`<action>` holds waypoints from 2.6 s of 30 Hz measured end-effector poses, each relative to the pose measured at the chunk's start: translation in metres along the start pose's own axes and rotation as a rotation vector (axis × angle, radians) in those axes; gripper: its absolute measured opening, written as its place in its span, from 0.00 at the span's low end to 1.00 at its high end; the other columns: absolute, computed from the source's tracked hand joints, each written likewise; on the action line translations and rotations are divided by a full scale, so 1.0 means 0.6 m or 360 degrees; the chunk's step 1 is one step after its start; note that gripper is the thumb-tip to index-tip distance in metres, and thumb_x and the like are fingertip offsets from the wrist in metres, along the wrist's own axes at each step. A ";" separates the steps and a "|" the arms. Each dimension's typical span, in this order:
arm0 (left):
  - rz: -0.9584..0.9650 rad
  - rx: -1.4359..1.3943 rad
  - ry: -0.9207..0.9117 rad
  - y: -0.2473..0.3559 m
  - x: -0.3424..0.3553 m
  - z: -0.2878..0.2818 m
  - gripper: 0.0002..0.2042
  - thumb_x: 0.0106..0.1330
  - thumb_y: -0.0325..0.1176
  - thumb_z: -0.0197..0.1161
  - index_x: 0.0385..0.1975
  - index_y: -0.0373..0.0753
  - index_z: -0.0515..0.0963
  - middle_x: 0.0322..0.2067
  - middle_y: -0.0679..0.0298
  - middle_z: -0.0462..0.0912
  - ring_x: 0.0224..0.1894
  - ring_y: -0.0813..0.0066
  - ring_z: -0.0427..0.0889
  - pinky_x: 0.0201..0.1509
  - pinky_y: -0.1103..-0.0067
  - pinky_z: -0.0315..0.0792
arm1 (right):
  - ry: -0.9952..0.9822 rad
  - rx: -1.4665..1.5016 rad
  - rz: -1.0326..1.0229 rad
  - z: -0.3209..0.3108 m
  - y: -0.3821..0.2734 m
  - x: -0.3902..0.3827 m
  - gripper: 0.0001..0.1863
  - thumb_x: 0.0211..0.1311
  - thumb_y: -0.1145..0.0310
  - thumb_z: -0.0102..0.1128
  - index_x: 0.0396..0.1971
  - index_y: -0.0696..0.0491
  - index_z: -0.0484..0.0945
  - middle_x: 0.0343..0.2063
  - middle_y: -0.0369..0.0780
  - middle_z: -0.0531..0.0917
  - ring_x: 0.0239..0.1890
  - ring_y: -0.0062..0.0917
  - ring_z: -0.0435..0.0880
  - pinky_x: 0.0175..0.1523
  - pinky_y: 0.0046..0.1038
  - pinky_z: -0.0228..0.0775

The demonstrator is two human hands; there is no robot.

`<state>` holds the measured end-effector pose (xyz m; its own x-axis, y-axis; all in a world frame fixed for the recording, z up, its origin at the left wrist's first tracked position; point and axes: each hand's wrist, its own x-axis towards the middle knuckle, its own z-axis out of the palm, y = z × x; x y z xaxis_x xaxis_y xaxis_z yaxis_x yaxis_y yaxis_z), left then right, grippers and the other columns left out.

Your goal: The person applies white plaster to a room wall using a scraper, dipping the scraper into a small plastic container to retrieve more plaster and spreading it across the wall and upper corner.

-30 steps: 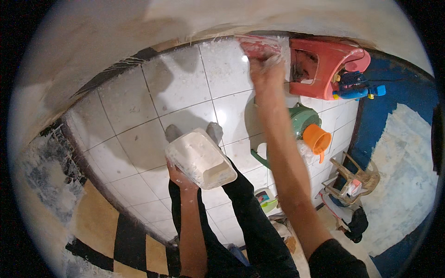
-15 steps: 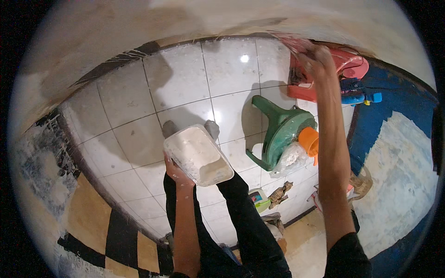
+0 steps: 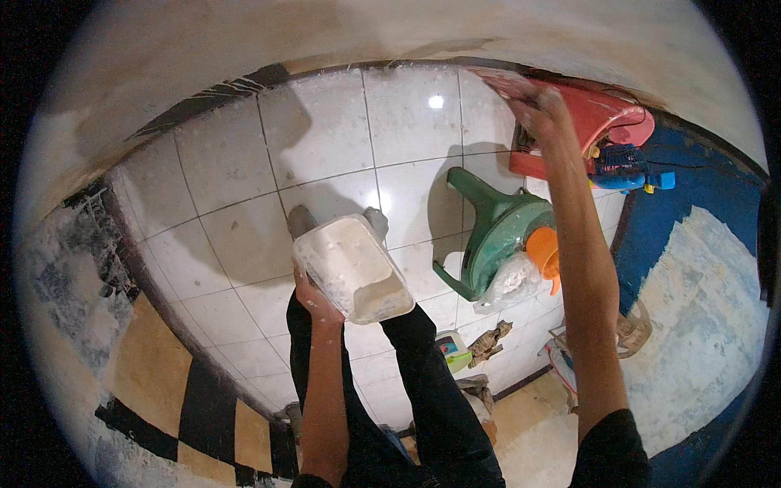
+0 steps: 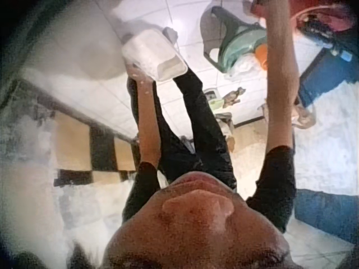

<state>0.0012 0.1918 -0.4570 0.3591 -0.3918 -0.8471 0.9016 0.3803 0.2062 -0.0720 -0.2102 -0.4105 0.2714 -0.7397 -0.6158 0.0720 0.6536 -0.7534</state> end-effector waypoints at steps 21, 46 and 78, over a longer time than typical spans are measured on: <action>0.0066 0.0127 -0.0107 -0.012 0.015 0.060 0.25 0.63 0.50 0.39 0.52 0.37 0.61 0.49 0.55 0.67 0.49 0.59 0.69 0.53 0.67 0.65 | -0.0095 -0.0260 -0.0316 -0.019 0.004 0.145 0.17 0.61 0.72 0.38 0.45 0.69 0.60 0.44 0.51 0.68 0.41 0.31 0.71 0.49 0.25 0.69; 0.0183 0.0347 -0.0075 0.017 -0.014 0.056 0.26 0.62 0.51 0.36 0.51 0.37 0.61 0.48 0.54 0.67 0.48 0.60 0.70 0.50 0.66 0.69 | 0.0364 0.0696 -0.0404 0.177 0.237 -0.036 0.07 0.53 0.77 0.48 0.34 0.58 0.69 0.29 0.37 0.74 0.29 0.23 0.73 0.30 0.24 0.66; 0.0161 0.0358 0.0195 0.012 -0.010 0.050 0.23 0.61 0.46 0.38 0.50 0.37 0.62 0.48 0.54 0.67 0.49 0.58 0.69 0.51 0.66 0.68 | 0.0387 0.0292 -0.0879 0.188 0.221 -0.004 0.04 0.53 0.75 0.51 0.25 0.60 0.70 0.20 0.34 0.71 0.21 0.17 0.66 0.23 0.21 0.58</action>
<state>0.0126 0.1718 -0.4359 0.4303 -0.2521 -0.8668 0.8985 0.2113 0.3847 0.0454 -0.1037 -0.4830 -0.0773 -0.9771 -0.1980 0.3087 0.1654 -0.9367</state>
